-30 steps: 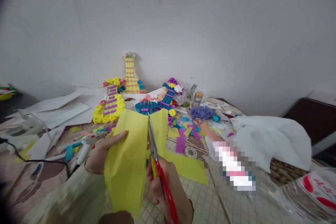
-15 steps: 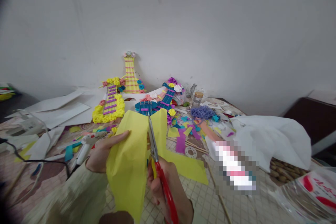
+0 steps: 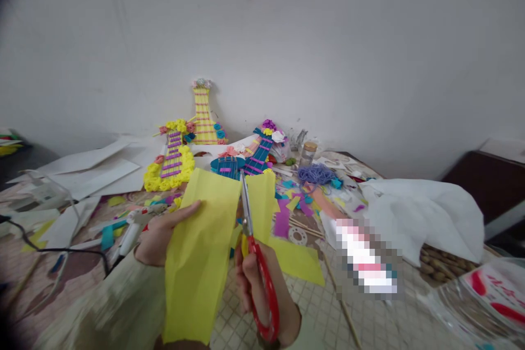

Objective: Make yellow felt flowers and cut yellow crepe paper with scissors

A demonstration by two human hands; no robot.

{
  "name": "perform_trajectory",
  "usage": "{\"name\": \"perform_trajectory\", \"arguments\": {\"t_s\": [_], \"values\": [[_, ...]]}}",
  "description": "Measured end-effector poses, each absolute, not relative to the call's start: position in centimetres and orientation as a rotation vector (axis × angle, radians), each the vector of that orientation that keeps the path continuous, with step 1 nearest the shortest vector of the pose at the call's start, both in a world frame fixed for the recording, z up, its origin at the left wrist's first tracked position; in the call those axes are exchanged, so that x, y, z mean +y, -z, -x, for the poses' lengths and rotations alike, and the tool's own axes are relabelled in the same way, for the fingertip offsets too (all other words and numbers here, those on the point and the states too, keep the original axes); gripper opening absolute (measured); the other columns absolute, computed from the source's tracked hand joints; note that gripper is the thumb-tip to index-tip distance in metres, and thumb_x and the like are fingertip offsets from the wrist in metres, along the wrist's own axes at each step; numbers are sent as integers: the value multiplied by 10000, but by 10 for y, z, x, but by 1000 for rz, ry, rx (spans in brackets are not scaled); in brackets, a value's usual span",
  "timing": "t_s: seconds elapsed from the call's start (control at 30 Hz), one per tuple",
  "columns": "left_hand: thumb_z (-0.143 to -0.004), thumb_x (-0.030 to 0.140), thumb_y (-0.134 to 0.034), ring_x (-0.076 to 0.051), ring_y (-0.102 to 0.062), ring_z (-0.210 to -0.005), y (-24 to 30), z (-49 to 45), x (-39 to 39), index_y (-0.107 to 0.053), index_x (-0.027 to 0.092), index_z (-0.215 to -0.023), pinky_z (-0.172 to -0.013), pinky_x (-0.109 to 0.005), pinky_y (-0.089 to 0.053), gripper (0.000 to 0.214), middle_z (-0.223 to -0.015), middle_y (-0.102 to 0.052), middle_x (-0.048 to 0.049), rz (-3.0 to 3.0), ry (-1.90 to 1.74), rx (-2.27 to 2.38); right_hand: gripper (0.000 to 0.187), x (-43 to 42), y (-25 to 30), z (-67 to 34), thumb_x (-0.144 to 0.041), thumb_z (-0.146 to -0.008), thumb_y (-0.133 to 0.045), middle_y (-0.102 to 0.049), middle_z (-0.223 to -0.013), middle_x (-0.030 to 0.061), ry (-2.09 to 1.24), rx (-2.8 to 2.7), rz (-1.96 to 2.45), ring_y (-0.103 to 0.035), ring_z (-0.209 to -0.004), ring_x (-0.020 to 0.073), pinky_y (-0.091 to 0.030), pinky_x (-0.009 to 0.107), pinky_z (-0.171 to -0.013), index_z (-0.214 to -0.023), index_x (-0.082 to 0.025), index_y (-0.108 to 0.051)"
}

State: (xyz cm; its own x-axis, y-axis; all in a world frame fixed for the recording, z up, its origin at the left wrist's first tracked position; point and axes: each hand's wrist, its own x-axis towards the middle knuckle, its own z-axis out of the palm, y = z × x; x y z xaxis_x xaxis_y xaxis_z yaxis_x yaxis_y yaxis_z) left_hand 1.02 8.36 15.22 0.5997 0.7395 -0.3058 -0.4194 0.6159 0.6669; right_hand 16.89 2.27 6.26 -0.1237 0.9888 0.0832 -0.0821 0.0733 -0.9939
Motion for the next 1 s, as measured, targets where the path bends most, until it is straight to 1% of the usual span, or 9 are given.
{"name": "perform_trajectory", "arguments": {"t_s": [0.1, 0.27, 0.37, 0.43, 0.53, 0.6, 0.73, 0.87, 1.0], "values": [[-833, 254, -405, -183, -646, -572, -151, -12, 90, -568, 51, -1051, -566, -254, -486, 340, -634, -681, -77, -546, -748, 686, 282, 35, -65, -177, -288, -846, -488, -557, -1045, 67, -1259, -1211, 1021, -572, -854, 172, -493, 359, -701, -1087, -143, -506], [-857, 309, -335, -208, -652, -657, -146, -10, 105, -476, 33, -1166, -676, -307, -487, 437, -749, -688, -111, -483, -748, 680, 293, 55, -67, -188, -282, -844, -492, -545, -1075, 73, -1252, -1130, 996, -565, -885, 182, -488, 376, -725, -1102, -145, -499], [-853, 320, -333, -218, -651, -721, -141, -10, 109, -444, 35, -1201, -748, -337, -477, 463, -835, -682, -135, -454, -781, 616, 259, 61, -63, -187, -287, -854, -476, -569, -1003, 60, -1278, -1111, 964, -580, -804, 150, -499, 327, -667, -1062, -138, -517], [-845, 319, -355, -222, -651, -740, -138, -12, 109, -441, 38, -1209, -767, -343, -475, 468, -851, -681, -140, -462, -820, 585, 239, 60, -58, -183, -322, -849, -476, -597, -850, 28, -1307, -1109, 939, -576, -637, 106, -494, 267, -561, -979, -131, -540], [-845, 305, -358, -221, -648, -762, -136, -13, 108, -442, 47, -1218, -780, -337, -475, 461, -875, -680, -136, -480, -917, 524, 260, 57, -53, -175, -410, -750, -571, -506, -494, -65, -1382, -1125, 896, -429, -328, 61, -402, 206, -356, -765, -155, -522], [-849, 295, -353, -214, -649, -757, -137, -14, 107, -429, 50, -1232, -775, -325, -476, 461, -873, -683, -128, -472, -998, 531, 279, 55, -53, -172, -409, -679, -628, -420, -392, -100, -1418, -1135, 879, -333, -251, 46, -311, 184, -284, -679, -180, -469], [-853, 310, -340, -213, -650, -745, -139, -15, 105, -378, 65, -1271, -750, -323, -482, 487, -871, -686, -117, -482, -1096, 566, 289, 55, -58, -177, -371, -640, -651, -394, -381, -112, -1369, -1119, 913, -280, -253, 31, -210, 165, -273, -680, -195, -424], [-861, 304, -300, -206, -640, -804, -137, -15, 102, -397, 77, -1256, -768, -320, -478, 466, -913, -680, -107, -513, -1215, 501, 264, 57, -61, -189, -358, -643, -646, -380, -375, -111, -1349, -1174, 939, -281, -264, 35, -209, 171, -287, -676, -198, -438], [-864, 314, -311, -182, -640, -790, -130, -3, 94, -489, 112, -1173, -807, -302, -463, 409, -849, -692, -74, -446, -1358, 509, 244, 60, -59, -197, -301, -627, -676, -399, -405, -104, -1334, -1232, 974, -305, -291, 28, -217, 156, -293, -667, -185, -466]]}}
